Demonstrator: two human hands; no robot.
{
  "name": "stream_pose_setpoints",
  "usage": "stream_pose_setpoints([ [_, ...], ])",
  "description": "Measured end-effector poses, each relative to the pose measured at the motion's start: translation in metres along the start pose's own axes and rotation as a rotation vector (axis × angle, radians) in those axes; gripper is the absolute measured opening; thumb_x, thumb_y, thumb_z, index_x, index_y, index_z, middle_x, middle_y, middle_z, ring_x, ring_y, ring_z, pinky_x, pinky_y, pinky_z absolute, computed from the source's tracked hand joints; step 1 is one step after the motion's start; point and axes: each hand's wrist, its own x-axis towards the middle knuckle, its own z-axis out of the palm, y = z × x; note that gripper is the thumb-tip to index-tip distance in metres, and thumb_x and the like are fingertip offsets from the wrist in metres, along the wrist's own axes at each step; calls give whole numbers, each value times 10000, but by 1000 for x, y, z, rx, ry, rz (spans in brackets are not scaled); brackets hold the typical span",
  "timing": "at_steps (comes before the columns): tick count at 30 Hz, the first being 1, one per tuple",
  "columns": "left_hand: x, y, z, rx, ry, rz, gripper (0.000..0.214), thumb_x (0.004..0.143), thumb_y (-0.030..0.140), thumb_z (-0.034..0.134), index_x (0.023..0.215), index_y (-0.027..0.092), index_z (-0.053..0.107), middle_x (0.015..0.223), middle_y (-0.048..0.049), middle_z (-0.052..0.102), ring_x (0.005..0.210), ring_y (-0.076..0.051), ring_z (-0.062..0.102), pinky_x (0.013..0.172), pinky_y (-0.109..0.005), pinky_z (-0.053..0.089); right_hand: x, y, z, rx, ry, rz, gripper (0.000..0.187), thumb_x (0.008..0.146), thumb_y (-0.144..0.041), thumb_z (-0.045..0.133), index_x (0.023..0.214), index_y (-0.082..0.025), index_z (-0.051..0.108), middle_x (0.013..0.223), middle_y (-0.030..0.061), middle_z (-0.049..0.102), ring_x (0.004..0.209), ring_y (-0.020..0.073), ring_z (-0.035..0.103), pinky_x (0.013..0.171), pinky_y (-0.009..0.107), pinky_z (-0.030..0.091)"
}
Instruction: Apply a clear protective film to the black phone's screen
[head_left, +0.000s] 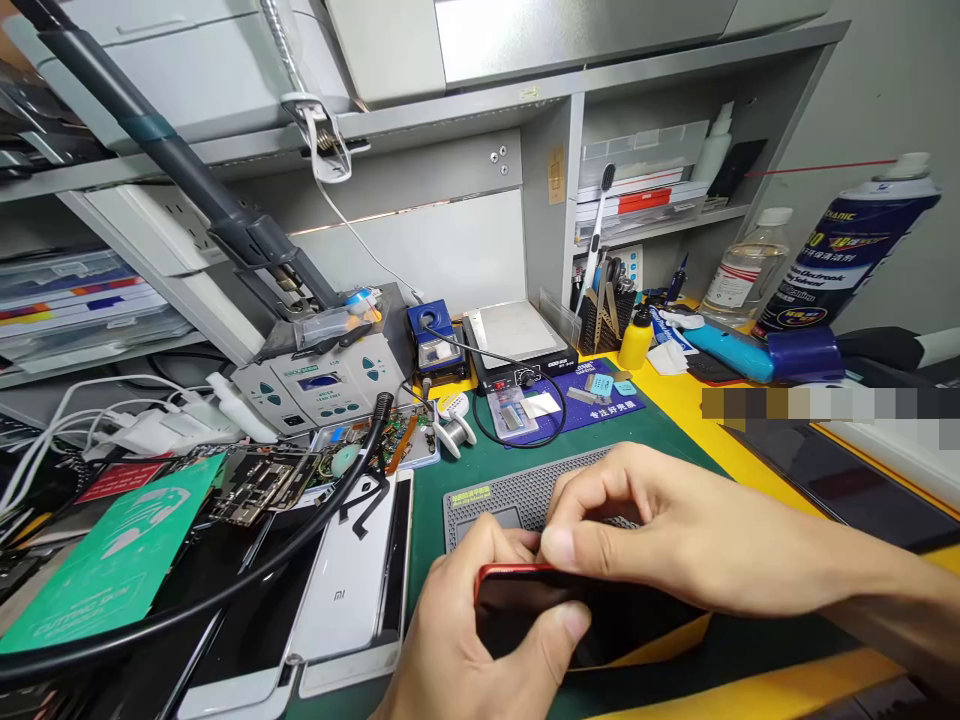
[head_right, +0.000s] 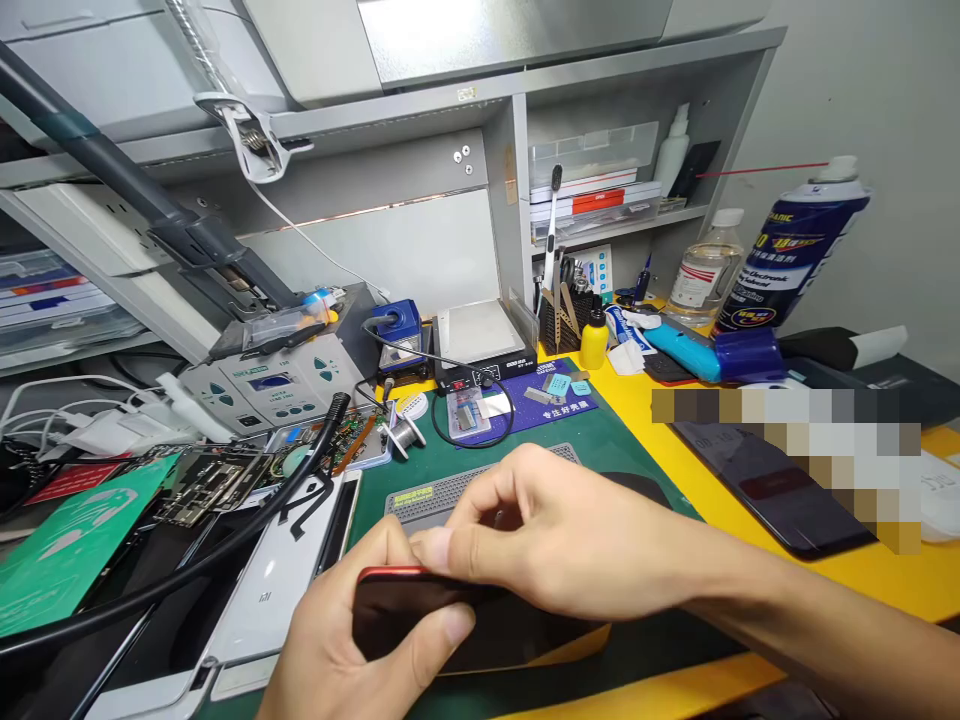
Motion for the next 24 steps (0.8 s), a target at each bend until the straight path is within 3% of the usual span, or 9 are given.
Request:
stream_pose_setpoints([
  [3,1,1,-1,9,-4,-20,271,841,446,660,773,215,536,748,-10,591,689,-149,538,577,-236,430,-2,-4,8,-87,95,-20,231,849,-395,712,803,-173,758,777,1,652,712,150,542,621,249,393],
  [6,3,-6,-3,69,-29,-26,291,851,466,639,772,219,507,756,-3,563,712,-153,515,597,-245,421,-3,-4,15,-133,201,-87,250,868,-375,667,772,-163,755,770,17,670,709,160,567,605,259,399],
  [8,3,-10,-5,114,-51,-37,283,859,463,625,785,219,502,761,4,542,715,-151,495,625,-257,422,-1,-2,15,-109,200,-87,253,870,-362,654,755,-152,736,762,18,657,700,159,555,597,265,392],
  [15,1,-6,-1,89,-41,-74,276,828,444,631,792,216,480,751,22,491,727,-152,453,678,-281,399,3,-4,2,-49,10,-6,291,932,-378,603,759,-151,660,721,-27,551,649,117,435,574,246,341],
  [20,6,-8,2,-7,-35,-70,385,794,411,706,738,226,373,708,58,365,659,-111,358,551,-229,329,2,-11,15,-110,121,-51,165,855,-365,722,912,-211,739,914,-11,710,854,169,602,683,225,444],
  [24,7,-8,3,-24,-56,-69,400,753,341,761,740,223,379,696,67,364,640,-96,354,526,-216,303,3,-12,29,-147,230,-19,85,790,-308,770,797,-227,745,830,-26,717,814,163,631,690,222,460],
])
